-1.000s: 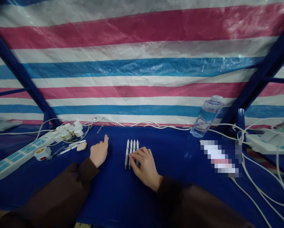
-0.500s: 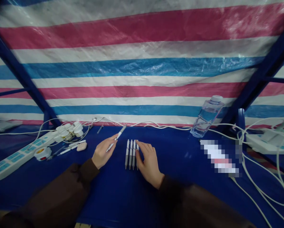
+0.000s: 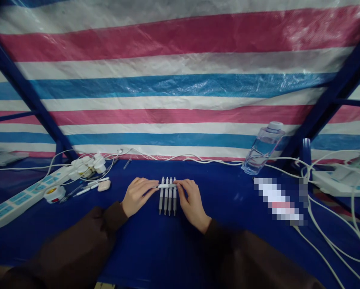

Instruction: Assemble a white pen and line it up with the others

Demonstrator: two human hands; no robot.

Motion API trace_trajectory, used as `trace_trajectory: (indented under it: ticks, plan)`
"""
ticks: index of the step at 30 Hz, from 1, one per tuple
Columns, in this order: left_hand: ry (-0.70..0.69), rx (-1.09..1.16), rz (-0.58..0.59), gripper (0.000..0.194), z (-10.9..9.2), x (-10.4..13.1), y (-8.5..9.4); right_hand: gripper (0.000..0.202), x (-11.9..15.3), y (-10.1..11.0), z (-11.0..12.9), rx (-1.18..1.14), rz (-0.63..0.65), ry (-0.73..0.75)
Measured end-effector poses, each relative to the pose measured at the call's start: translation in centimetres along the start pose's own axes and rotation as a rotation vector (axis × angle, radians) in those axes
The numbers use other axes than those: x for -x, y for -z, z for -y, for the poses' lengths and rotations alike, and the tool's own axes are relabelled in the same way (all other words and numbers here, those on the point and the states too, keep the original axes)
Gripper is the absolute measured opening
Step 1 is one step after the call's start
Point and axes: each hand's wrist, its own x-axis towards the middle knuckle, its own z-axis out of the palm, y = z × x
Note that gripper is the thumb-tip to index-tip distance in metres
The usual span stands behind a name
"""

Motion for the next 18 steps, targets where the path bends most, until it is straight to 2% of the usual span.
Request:
trace_trajectory:
  ticks: [4, 13, 18]
  plan:
    - [0.057, -0.027, 0.057, 0.018, 0.24, 0.23, -0.36, 0.022, 0.00, -0.03, 0.03, -0.033, 0.037, 0.022]
    - [0.098, -0.048, 0.108, 0.019, 0.38, 0.23, -0.90, 0.022, -0.09, -0.37, -0.28, -0.165, 0.020, 0.011]
    - [0.107, -0.070, 0.113, 0.019, 0.26, 0.06, -0.82, 0.022, 0.02, -0.29, -0.39, -0.054, 0.004, 0.073]
